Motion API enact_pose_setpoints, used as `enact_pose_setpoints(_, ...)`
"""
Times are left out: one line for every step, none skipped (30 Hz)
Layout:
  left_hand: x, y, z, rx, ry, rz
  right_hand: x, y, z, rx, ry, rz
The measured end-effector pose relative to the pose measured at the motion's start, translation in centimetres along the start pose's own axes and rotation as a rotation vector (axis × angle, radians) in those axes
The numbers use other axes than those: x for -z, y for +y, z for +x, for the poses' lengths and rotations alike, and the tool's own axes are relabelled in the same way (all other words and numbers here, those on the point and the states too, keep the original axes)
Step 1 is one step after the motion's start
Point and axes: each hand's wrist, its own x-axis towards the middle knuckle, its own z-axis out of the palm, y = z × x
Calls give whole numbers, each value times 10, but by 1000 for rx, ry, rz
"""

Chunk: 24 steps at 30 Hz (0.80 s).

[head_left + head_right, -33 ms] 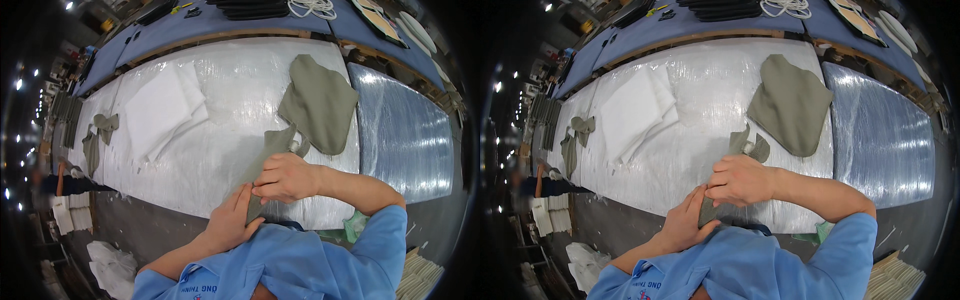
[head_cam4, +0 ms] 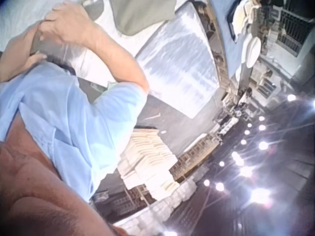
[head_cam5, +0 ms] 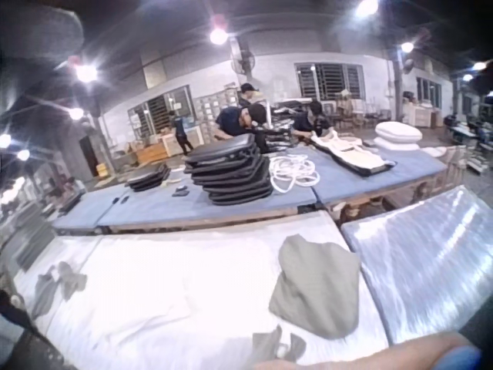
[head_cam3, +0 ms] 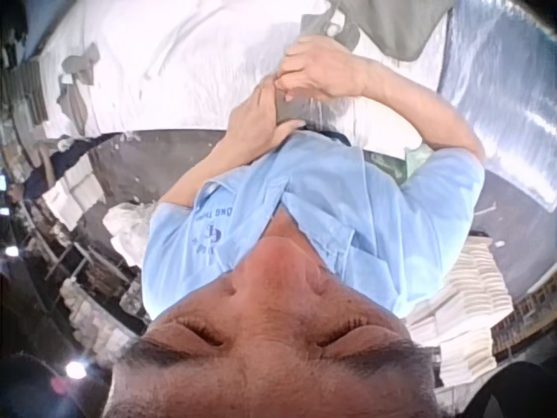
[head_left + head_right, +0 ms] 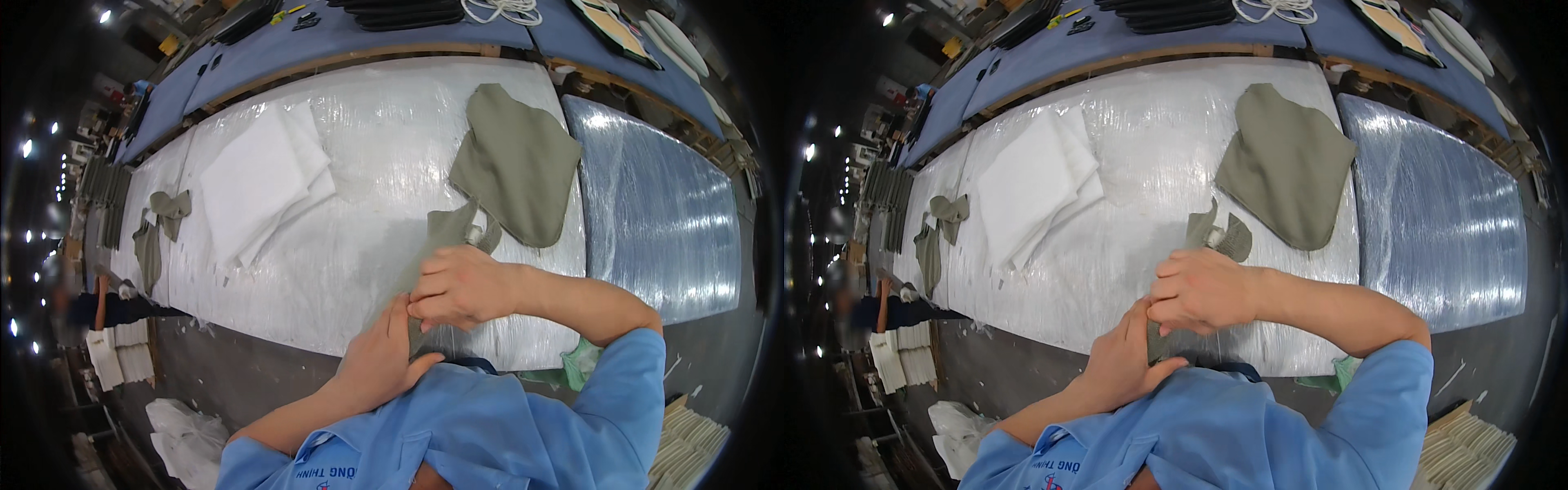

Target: The person folds a green fabric cushion cover around a white foam insert on a plastic-covered table. They smooth the fabric, tuck edges, and roll the cover into a compact bundle, then place it on a stack of similar items.

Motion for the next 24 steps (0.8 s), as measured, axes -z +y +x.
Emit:
enact_pose_setpoints(2, 5, 7, 45, -41, 11, 3, 3, 3, -10, -23, 27)
enact_pose_setpoints(3, 3, 14, 78, -116, 27, 5, 6, 4, -18, -46, 54)
enact_pose_setpoints(3, 0, 22, 111, -191, 44, 6, 7, 6, -30, -69, 53)
enact_pose_setpoints(5, -2, 27, 149, -257, 63, 7, 8, 8, -33, -94, 52)
enact_pose_setpoints(9, -3, 31, 173, -267, 4, 9, 9, 9, -36, -120, 50)
enact_pose_setpoints(13, -4, 34, 198, -276, -54, 10, 9, 9, -59, -142, 54)
enact_pose_setpoints(18, -5, 36, 220, -285, -111, 12, 8, 9, -83, -162, 55)
enact_pose_setpoints(21, -7, 37, 209, -325, -114, 13, 7, 9, -108, -182, 57)
enact_pose_setpoints(24, -9, 37, 198, -366, -116, 15, 6, 7, -115, -152, 60)
enact_pose_setpoints(23, -11, 36, 195, -408, -128, 15, 3, 4, -120, -129, 72)
enact_pose_setpoints(24, -11, 36, 193, -424, -145, 16, 0, 0, -127, -106, 84)
enact_pose_setpoints(25, -9, 35, 190, -440, -162, 18, -3, -4, -121, -104, 31)
enact_pose_setpoints(23, -9, 32, 194, -461, -185, 20, -9, -8, -118, -105, -13)
enact_pose_setpoints(17, -14, 27, 141, -434, -171, 20, -13, -12, -115, -106, -57)
enact_pose_setpoints(9, -21, 19, 88, -406, -157, 15, -15, -18, -99, -126, -69)
enact_pose_setpoints(5, -22, 18, 30, -379, -144, 13, -18, -23, -88, -146, -84)
enact_pose_setpoints(4, -23, 16, 44, -405, -148, 10, -21, -27, -75, -167, -99)
enact_pose_setpoints(4, -23, 16, 59, -430, -153, 7, -25, -30, -77, -149, -126)
enact_pose_setpoints(5, -23, 16, 74, -451, -153, 8, -29, -28, -73, -130, -155)
enact_pose_setpoints(5, -25, 15, 75, -437, -171, 8, -31, -27, -68, -112, -184)
enact_pose_setpoints(6, -29, 15, 78, -422, -189, 4, -31, -28, -72, -56, -198)
enact_pose_setpoints(8, -30, 17, 74, -404, -200, 0, -30, -30, -76, 5, -221)
enact_pose_setpoints(11, -30, 20, 89, -407, -199, -3, -28, -30, -79, 66, -244)
enact_pose_setpoints(16, -29, 23, 103, -409, -199, -6, -25, -31, -79, 67, -240)
